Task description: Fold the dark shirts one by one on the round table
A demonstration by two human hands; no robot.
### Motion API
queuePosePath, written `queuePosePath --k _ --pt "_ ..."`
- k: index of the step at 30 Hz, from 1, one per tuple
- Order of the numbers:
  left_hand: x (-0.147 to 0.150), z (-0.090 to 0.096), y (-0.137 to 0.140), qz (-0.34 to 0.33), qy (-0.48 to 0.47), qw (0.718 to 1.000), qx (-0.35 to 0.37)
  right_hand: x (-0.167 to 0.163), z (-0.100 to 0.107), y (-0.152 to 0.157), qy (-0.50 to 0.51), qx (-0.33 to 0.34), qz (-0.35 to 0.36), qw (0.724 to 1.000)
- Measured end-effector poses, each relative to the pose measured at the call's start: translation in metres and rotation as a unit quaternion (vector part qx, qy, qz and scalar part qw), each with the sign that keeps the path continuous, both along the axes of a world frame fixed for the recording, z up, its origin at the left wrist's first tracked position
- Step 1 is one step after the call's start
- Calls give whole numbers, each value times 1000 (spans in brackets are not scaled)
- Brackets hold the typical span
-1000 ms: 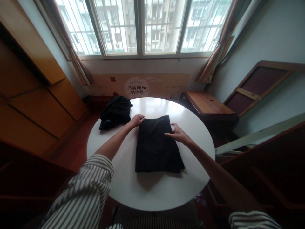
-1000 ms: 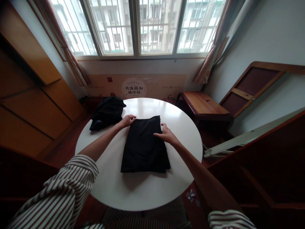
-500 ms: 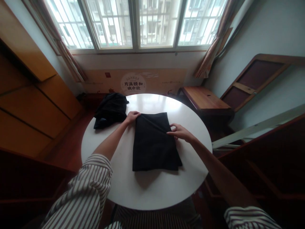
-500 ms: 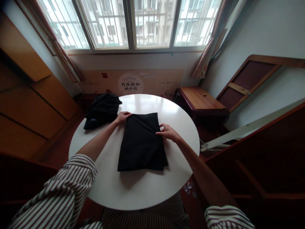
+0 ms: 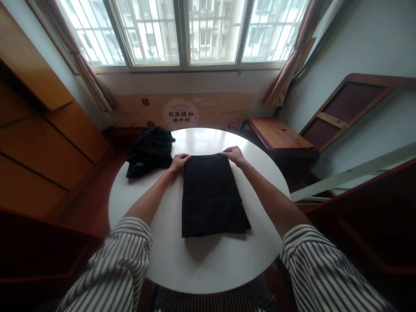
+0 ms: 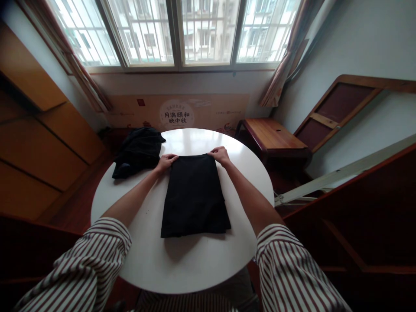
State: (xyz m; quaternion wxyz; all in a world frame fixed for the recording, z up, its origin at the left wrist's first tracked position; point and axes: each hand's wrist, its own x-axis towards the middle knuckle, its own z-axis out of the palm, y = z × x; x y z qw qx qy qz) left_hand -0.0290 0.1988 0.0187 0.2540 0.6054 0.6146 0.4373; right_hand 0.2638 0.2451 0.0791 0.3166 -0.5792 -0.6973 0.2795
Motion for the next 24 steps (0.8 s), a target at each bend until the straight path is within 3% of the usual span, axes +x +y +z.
queuePosePath --k 5,8,10,12,14,17,20,24 --pt "10 21 1 14 62 998 -5 -5 -3 0 -74 32 -22 996" --pt "24 41 -21 7 100 995 17 1 0 -23 -102 44 -29 993" --pt "36 54 -58 -40 137 989 43 13 2 -52 -140 52 -16 989" --pt "50 65 -110 -128 199 968 87 29 4 -89 -177 32 24 983" --pt "64 71 -168 -213 251 938 110 48 5 -126 -194 -29 85 977" --pt "80 71 -241 -262 303 904 147 70 4 -171 -189 -99 145 966" --pt "85 62 -277 -244 352 887 173 81 2 -196 -166 -114 166 965" --pt "75 52 -290 -208 359 889 194 89 -1 -217 -141 -142 186 962"
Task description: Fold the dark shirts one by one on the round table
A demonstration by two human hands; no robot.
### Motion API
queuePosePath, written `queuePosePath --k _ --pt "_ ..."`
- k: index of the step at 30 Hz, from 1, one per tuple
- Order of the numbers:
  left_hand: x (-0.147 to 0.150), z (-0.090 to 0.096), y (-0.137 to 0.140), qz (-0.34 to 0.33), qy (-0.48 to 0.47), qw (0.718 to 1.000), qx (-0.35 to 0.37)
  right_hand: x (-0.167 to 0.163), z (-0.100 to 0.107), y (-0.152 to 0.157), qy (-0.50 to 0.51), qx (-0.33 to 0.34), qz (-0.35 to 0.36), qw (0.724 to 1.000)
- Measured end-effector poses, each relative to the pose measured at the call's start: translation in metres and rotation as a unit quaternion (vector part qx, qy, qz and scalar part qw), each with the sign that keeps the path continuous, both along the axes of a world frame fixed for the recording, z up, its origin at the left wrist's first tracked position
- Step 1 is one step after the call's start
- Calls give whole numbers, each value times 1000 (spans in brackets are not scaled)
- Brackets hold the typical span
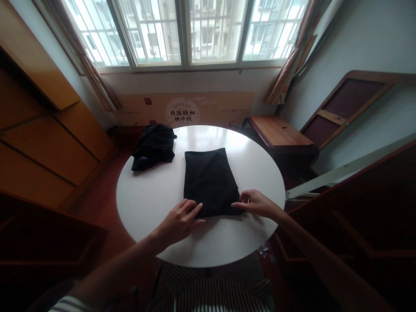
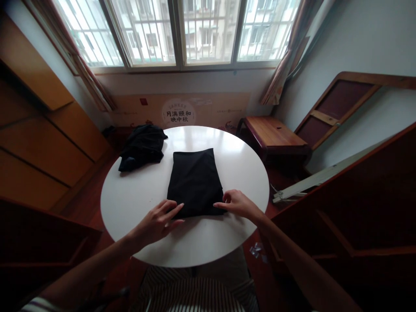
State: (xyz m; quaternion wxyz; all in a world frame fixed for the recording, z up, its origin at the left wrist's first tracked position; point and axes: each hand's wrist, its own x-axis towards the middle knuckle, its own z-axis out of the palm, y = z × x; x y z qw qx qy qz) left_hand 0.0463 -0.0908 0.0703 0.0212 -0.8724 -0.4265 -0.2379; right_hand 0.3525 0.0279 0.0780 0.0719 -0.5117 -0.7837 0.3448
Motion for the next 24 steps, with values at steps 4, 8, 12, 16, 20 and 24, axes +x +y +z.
queuePosePath --k 4,8,12,16,20,24 --pt "-10 -4 -6 21 -5 1000 12 4 -5 -18 -15 45 5 999" --pt "-9 -8 -10 57 0 998 21 3 -11 -26 -58 126 17 990" --pt "-9 -11 -10 52 50 997 34 0 -12 -30 -29 148 44 988" --pt "-18 -12 -10 9 91 993 71 3 -6 -30 51 120 12 991" --pt "-25 -11 -11 -17 121 988 97 10 -1 -26 148 38 -38 988" --pt "-24 -10 -9 -28 132 985 107 17 -5 -18 193 -93 -62 975"
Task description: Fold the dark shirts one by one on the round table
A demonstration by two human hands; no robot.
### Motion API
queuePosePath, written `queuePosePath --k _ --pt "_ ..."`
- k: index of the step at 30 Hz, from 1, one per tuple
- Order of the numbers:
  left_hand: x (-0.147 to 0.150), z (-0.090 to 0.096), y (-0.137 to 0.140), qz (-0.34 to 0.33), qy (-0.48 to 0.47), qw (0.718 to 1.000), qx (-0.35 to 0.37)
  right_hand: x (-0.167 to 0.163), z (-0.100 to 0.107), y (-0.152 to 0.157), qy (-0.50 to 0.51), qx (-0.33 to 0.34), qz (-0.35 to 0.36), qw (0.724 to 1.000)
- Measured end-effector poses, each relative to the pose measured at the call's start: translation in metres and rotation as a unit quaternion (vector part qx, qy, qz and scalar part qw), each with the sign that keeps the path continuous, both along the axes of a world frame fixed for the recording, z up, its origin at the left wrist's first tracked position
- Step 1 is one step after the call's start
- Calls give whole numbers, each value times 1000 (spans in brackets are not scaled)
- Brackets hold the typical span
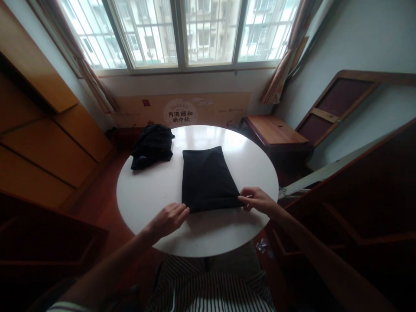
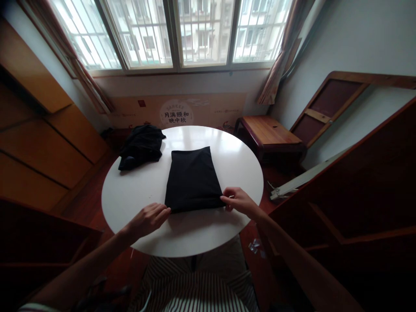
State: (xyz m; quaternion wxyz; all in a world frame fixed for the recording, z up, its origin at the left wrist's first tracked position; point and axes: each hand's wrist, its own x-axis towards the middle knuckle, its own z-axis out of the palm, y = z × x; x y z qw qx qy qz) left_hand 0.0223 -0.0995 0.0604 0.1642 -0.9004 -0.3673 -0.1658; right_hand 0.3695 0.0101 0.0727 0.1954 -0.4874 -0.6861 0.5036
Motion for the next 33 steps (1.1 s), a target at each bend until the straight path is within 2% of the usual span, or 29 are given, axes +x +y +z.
queuePosePath --k 2,5,9,11,14,17,18,21,25,29,31,33 --pt "1 1 1 -10 9 1000 5 4 -5 3 -6 -47 7 999" --pt "1 5 2 -27 21 999 6 10 -9 7 -20 -78 28 996" --pt "9 18 7 -21 -5 999 -39 11 5 19 -71 -115 88 987" --pt "20 28 15 -20 -27 997 -73 2 17 39 -90 -79 97 988" --pt "44 38 34 -30 -15 994 -104 -27 33 89 -84 78 42 993" --pt "63 34 49 -19 32 990 -134 -67 38 149 -129 253 -23 958" --pt "66 29 51 -14 47 989 -142 -79 36 167 -157 287 -45 944" --pt "68 8 49 -11 87 987 -132 -108 25 208 -230 303 -89 921" --pt "64 -14 38 -22 126 989 -80 -120 6 229 -241 284 -90 924" --pt "68 -15 34 -30 126 990 -64 -122 -2 234 -248 302 -123 912" --pt "68 -10 32 -36 90 994 -59 -129 2 236 -251 310 -125 908" --pt "63 -4 26 -41 30 997 -60 -146 8 238 -236 323 -92 912"
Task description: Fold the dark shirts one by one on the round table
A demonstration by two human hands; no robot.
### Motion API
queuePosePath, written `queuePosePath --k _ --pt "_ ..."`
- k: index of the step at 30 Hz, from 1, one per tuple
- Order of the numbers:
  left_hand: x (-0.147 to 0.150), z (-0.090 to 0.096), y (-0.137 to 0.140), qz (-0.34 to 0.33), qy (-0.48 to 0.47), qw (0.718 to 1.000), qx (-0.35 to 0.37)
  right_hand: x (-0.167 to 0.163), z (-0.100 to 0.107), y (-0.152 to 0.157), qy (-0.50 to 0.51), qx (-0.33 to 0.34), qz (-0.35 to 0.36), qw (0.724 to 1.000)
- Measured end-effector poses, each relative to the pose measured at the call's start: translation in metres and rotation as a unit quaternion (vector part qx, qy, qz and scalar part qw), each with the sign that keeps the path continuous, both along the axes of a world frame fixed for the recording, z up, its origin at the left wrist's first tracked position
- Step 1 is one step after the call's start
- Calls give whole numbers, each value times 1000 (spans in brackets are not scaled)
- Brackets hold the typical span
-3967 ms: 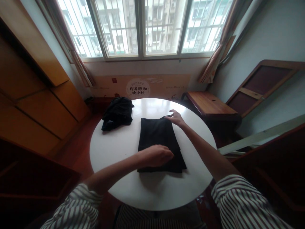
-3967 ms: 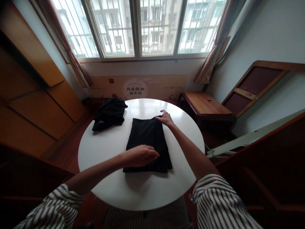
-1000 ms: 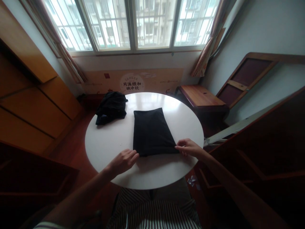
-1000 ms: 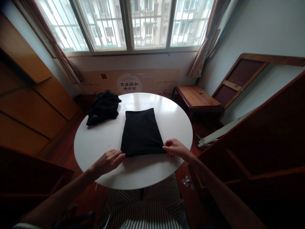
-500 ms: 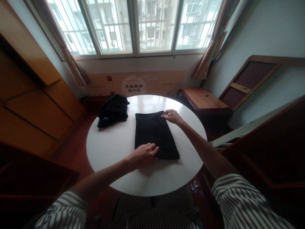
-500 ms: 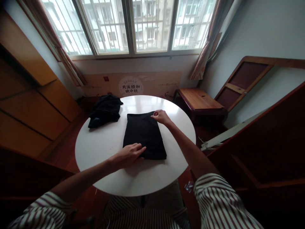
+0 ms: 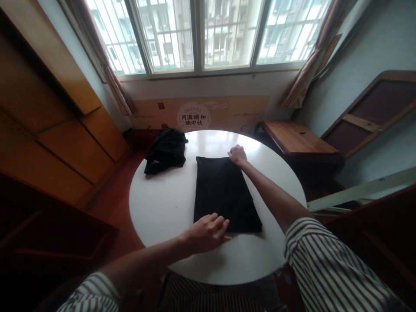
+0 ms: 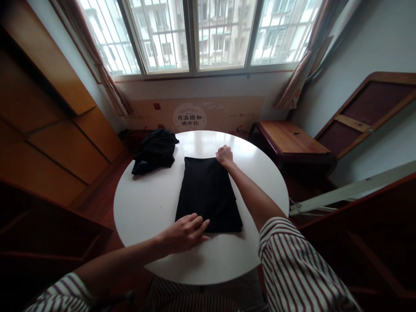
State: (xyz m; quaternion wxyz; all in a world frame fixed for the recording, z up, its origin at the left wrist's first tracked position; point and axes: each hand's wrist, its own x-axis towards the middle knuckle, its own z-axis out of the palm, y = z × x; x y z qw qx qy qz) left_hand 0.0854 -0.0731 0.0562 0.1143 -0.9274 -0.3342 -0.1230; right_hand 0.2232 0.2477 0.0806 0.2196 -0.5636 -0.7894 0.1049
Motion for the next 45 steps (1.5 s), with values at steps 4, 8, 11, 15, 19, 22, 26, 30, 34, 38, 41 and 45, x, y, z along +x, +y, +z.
queuePosePath --k 4,8,11,15,19,22,26,30,34,38,41,45 --pt "-28 2 -24 49 -106 993 -20 -54 12 2 17 -38 136 990" --pt "-57 -8 -42 223 -134 960 -100 -99 14 8 23 -108 211 971" --pt "-63 -8 -43 286 -74 938 -180 -116 11 14 17 -150 230 961" --pt "-60 3 -35 254 3 944 -212 -124 7 19 7 -193 234 953" --pt "-61 2 -33 218 24 954 -205 -126 5 21 13 -208 227 951" --pt "-62 -7 -36 173 38 968 -180 -128 2 23 24 -201 213 956" --pt "-61 -16 -39 125 60 980 -143 -132 -4 22 39 -184 191 963" --pt "-59 -16 -39 132 62 981 -131 -134 -10 19 48 -179 180 966" --pt "-58 -7 -38 167 43 975 -137 -133 -10 17 50 -188 189 962" --pt "-53 8 -34 221 19 963 -154 -131 -3 17 42 -209 209 954" --pt "-47 9 -28 233 20 960 -153 -132 0 15 36 -205 214 955" --pt "-41 -3 -22 121 88 979 -136 -136 -4 10 30 -165 194 967"
